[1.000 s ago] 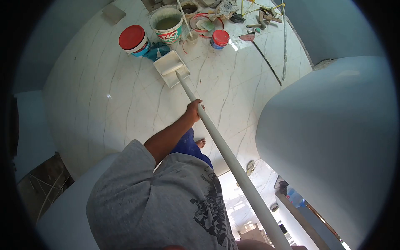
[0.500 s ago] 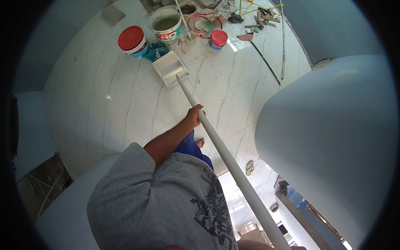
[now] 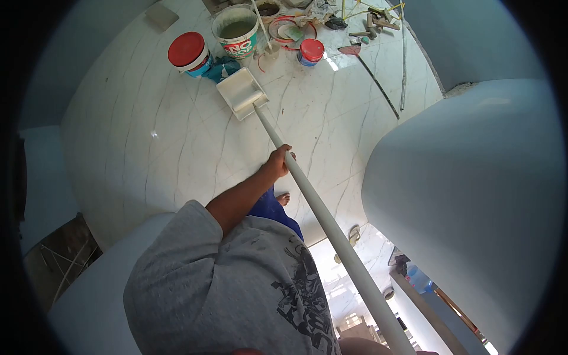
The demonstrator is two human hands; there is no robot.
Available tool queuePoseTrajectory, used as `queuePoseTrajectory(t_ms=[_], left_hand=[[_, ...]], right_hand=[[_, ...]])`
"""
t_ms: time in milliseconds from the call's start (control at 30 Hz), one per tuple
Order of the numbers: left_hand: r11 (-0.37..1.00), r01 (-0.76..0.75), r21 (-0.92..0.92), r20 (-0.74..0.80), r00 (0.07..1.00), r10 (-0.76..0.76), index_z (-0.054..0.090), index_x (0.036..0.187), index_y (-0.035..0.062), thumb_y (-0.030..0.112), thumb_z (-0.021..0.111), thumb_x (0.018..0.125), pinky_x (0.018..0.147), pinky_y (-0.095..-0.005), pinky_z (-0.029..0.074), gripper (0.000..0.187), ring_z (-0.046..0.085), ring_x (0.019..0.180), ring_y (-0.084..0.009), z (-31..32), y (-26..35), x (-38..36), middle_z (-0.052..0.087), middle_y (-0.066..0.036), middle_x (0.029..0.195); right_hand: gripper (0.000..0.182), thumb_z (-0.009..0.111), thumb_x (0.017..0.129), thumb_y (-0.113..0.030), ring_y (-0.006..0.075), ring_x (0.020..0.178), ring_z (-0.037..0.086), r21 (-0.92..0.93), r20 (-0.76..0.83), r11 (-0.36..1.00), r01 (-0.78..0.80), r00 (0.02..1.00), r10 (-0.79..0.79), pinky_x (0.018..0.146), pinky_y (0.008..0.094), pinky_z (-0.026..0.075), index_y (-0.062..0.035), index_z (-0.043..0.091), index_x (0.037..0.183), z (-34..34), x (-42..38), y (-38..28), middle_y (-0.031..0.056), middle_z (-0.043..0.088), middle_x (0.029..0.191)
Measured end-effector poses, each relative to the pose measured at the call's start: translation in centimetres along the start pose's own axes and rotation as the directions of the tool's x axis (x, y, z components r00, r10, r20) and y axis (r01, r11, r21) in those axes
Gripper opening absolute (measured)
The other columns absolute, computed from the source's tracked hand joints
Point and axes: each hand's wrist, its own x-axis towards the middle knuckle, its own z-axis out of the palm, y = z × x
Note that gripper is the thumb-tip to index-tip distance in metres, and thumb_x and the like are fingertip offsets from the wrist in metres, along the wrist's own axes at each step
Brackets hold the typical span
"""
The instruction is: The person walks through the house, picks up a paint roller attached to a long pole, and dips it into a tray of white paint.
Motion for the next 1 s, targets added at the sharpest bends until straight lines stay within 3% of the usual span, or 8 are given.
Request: queuePoseTrajectory(t_ms=[100,200,367,433,467,500,667,1000], left_hand=[[1.0,0.002,-0.025,0.02,1.0,-0.001,0.046,0.077,0.0037,0.019,0.055,0.075,0.032,-0.0232,0.038,0.018,0.05,0.045,-0.0169,-0.1,2.5,2.3,0.051,-0.008,0.058],[0.996,-0.055,-0.074,-0.068,0.996,0.05,0.046,0.076,0.0048,0.019,0.055,0.076,0.03,-0.0236,0.037,0.017,0.05,0.044,-0.0164,0.6,3.2,1.6,0.05,-0.007,0.056],[0.998,0.013,0.057,-0.008,1.0,-0.013,0.046,0.078,0.0038,0.02,0.055,0.076,0.031,-0.023,0.037,0.018,0.051,0.046,-0.0172,-0.4,-0.9,0.2,0.05,-0.007,0.055],[1.0,0.014,0.004,-0.032,0.999,-0.014,0.047,0.078,0.0027,0.02,0.055,0.076,0.032,-0.0227,0.039,0.019,0.051,0.046,-0.0175,-0.1,-1.0,0.3,0.051,-0.008,0.057],[1.0,0.005,0.018,-0.009,1.0,-0.005,0.047,0.078,0.0027,0.02,0.055,0.076,0.032,-0.0226,0.039,0.019,0.051,0.046,-0.0173,-0.4,0.0,1.0,0.051,-0.008,0.057],[0.999,-0.008,0.031,0.013,1.0,0.008,0.047,0.077,0.0027,0.02,0.055,0.076,0.033,-0.0224,0.04,0.019,0.051,0.046,-0.017,-0.6,1.2,1.7,0.052,-0.008,0.058],[1.0,-0.021,0.01,-0.042,0.999,0.022,0.046,0.076,0.0037,0.02,0.054,0.076,0.035,-0.0237,0.042,0.018,0.052,0.047,-0.0173,-0.5,1.6,1.9,0.051,-0.008,0.057],[0.996,-0.055,0.07,-0.091,0.994,0.062,0.048,0.074,0.0035,0.021,0.055,0.075,0.035,-0.0239,0.041,0.019,0.052,0.047,-0.0182,-0.4,2.3,2.0,0.053,-0.009,0.06]], right_hand=[[0.017,0.059,0.056,-0.026,0.0189,0.047,0.052,0.317,0.419,0.948,-0.031,0.901,-0.111,0.037,0.0321,0.036,-0.0102,0.053,0.054,-1.9,0.1,0.1,0.0031,0.05,0.052],[0.019,0.06,0.054,-0.028,0.0204,0.054,0.055,0.031,0.38,0.995,0.092,0.92,-0.097,0.042,0.0306,0.039,-0.0094,0.056,0.054,-2.9,-1.3,-1.3,0.0042,0.054,0.059],[0.026,0.058,0.06,-0.034,0.0211,0.056,0.055,0.668,0.481,0.709,-0.224,0.857,-0.183,0.045,0.0309,0.04,-0.0078,0.058,0.058,2.0,-1.7,-1.4,0.0051,0.054,0.061],[0.029,0.054,0.064,-0.037,0.0217,0.06,0.055,0.093,0.266,0.994,0.058,0.961,-0.08,0.049,0.0304,0.042,-0.0079,0.057,0.061,0.8,-2.2,-1.3,0.0056,0.055,0.063],[0.031,0.052,0.067,-0.039,0.022,0.062,0.055,-0.337,0.126,0.935,0.112,0.989,-0.073,0.052,0.0301,0.044,-0.0079,0.057,0.063,0.4,-2.8,-1.6,0.0057,0.055,0.064],[0.031,0.052,0.067,-0.039,0.022,0.062,0.055,-0.342,0.131,0.933,0.116,0.989,-0.075,0.052,0.0301,0.044,-0.0079,0.057,0.063,0.3,-2.9,-1.9,0.0057,0.055,0.064],[0.028,0.053,0.067,-0.034,0.0227,0.063,0.056,0.427,0.547,0.902,-0.057,0.811,-0.208,0.051,0.0337,0.044,-0.0063,0.06,0.067,-1.5,-0.4,1.5,0.0076,0.057,0.065],[0.025,0.054,0.068,-0.03,0.0251,0.074,0.056,0.591,0.681,0.799,-0.107,0.597,-0.424,0.055,0.033,0.046,-0.0062,0.063,0.069,-2.5,-0.1,1.1,0.0087,0.059,0.079]])
